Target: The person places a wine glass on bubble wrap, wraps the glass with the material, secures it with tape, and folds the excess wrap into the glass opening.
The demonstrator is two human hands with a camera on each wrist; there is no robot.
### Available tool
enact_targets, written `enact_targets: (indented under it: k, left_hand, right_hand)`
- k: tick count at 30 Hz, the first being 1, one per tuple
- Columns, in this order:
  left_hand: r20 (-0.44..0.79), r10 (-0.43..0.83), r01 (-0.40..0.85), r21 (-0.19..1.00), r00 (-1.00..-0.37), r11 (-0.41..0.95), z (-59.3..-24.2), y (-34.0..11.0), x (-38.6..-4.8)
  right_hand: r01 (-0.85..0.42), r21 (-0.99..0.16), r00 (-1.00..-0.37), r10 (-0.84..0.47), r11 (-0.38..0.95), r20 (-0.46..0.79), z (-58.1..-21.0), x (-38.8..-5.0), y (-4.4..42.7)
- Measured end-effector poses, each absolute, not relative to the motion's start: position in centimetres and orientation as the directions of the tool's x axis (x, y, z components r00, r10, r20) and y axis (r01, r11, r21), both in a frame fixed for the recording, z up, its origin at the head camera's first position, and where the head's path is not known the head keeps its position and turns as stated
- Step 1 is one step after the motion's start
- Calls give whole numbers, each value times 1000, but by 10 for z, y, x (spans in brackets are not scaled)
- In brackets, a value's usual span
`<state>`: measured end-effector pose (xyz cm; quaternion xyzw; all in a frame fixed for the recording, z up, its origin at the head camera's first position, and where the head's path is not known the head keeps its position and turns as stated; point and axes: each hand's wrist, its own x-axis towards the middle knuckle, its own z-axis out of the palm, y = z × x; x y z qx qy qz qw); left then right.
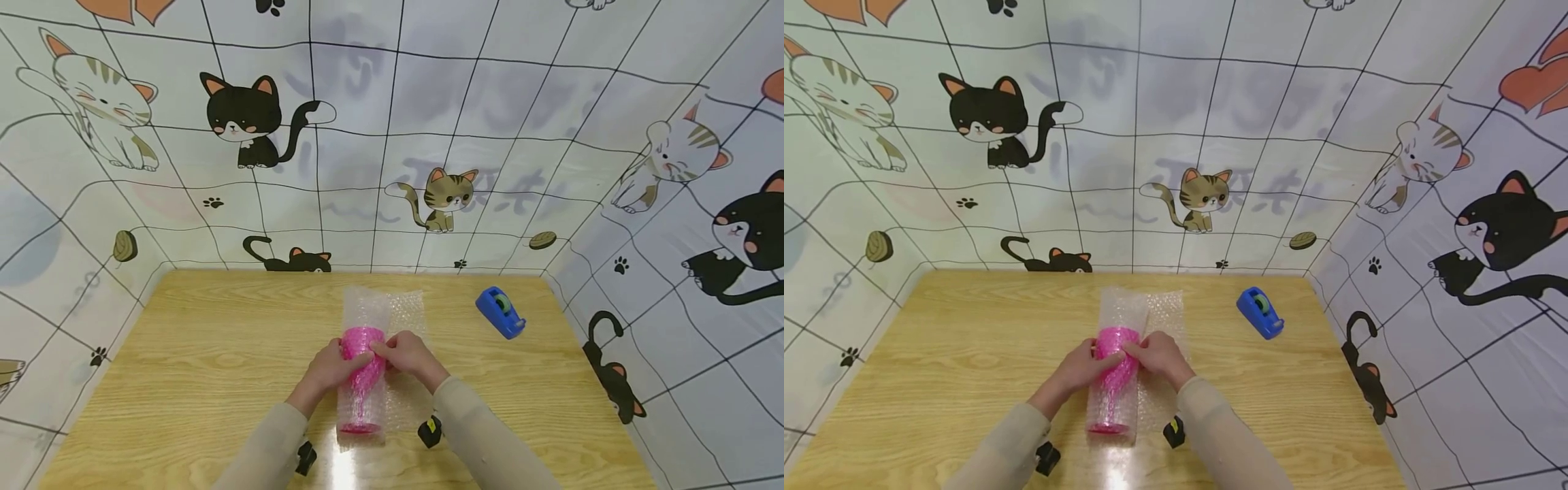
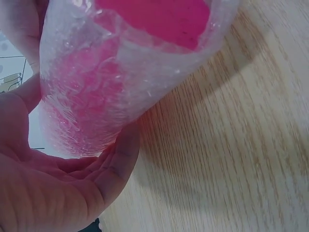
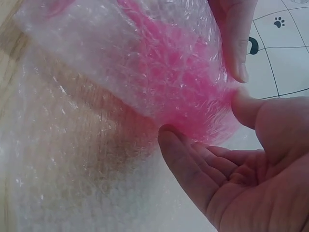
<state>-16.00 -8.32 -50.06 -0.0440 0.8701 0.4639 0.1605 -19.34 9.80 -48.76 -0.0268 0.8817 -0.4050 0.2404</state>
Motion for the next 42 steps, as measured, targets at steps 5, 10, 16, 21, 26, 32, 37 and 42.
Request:
enact_targets:
  k: [5, 10, 16, 21, 26, 32, 37, 42]
  left_hand:
    - [-341, 85, -250, 817, -936, 519, -502, -86, -161]
    - [-356, 95, -270, 835, -930, 479, -499, -89, -162]
    - [-377, 110, -294, 847, -920, 444, -495, -92, -162]
    - [-399, 114, -324, 855, -910, 404, -499, -93, -163]
    - [-394, 123, -318, 860, -911, 399, -501, -94, -164]
    - [-386, 111, -306, 850, -916, 429, -499, -93, -163]
    - [-375, 85, -302, 842, -923, 447, -498, -91, -161]
    - [-362, 69, -292, 839, -930, 460, -500, -88, -160]
  right_hand:
    - [121, -715, -882, -256, 688, -395, -490, -193, 94]
    - [131, -723, -878, -258, 679, -403, -492, -193, 91]
    - [147, -735, -880, -252, 662, -403, -497, -192, 91]
    - [196, -772, -869, -258, 605, -422, -503, -192, 91]
    - [233, -783, -853, -265, 576, -449, -506, -193, 92]
    - [261, -803, -846, -273, 536, -458, -506, -193, 93]
    - [281, -795, -848, -249, 537, -468, -505, -193, 96]
    - [292, -774, -868, -185, 562, -462, -499, -194, 98]
